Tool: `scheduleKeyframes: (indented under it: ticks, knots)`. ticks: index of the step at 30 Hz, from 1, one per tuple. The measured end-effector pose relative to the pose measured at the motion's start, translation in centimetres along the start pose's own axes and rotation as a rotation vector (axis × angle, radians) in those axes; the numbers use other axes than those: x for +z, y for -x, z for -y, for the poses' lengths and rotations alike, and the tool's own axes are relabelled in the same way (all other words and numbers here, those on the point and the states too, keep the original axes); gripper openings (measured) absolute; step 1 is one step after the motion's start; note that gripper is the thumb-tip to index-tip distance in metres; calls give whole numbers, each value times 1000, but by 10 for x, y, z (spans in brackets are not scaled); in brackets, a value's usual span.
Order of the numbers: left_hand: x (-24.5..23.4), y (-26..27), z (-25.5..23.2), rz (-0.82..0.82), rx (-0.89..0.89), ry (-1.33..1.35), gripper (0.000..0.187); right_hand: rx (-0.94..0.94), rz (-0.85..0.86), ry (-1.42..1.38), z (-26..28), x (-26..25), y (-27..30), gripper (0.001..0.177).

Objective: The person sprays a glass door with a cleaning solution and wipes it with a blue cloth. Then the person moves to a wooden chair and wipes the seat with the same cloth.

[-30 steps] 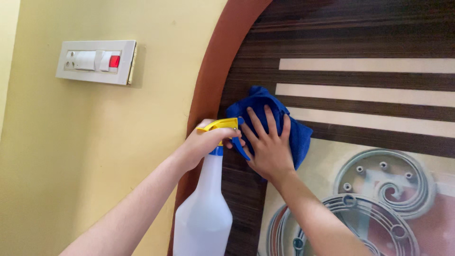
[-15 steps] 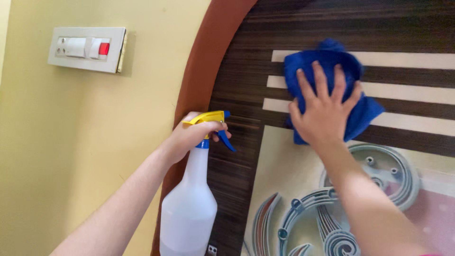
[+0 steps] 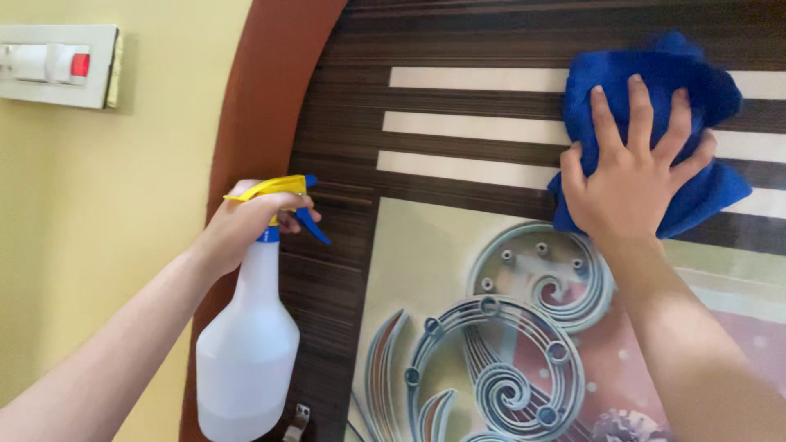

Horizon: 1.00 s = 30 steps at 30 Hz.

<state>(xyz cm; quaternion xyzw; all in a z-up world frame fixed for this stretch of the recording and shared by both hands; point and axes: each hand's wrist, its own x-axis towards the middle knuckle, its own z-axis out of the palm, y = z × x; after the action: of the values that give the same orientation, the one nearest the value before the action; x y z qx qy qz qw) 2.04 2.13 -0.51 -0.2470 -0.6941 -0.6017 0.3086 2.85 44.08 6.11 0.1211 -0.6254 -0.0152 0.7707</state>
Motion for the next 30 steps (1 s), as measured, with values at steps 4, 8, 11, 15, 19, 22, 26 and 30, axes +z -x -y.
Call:
scheduleKeyframes:
  ticks: [4,8,11,15,19,22,26,30]
  knots:
    - [25,19,-18,-32,-118,28,23,-2,-15,29,-33,-9,6,51]
    - [59,41,-32,-46,-127,42,22,-11,-38,99,-68,-18,13,50]
    - [89,58,-40,-41,-105,55,23,6,-43,99,-87,-29,16,50]
    - [132,79,-54,-7,-116,84,22,54,-39,45,-102,-53,17,55]
    - [170,92,-72,-18,-189,141,25,132,-26,-6,-119,-73,19,56]
    - [193,101,-76,-28,-186,211,27,147,-39,28,-133,-85,23,56]
    - [219,111,-75,-8,-184,216,30,175,-40,38,-153,-97,28,57]
    - [237,127,-71,17,-145,222,30,211,-41,57,-173,-109,32,58]
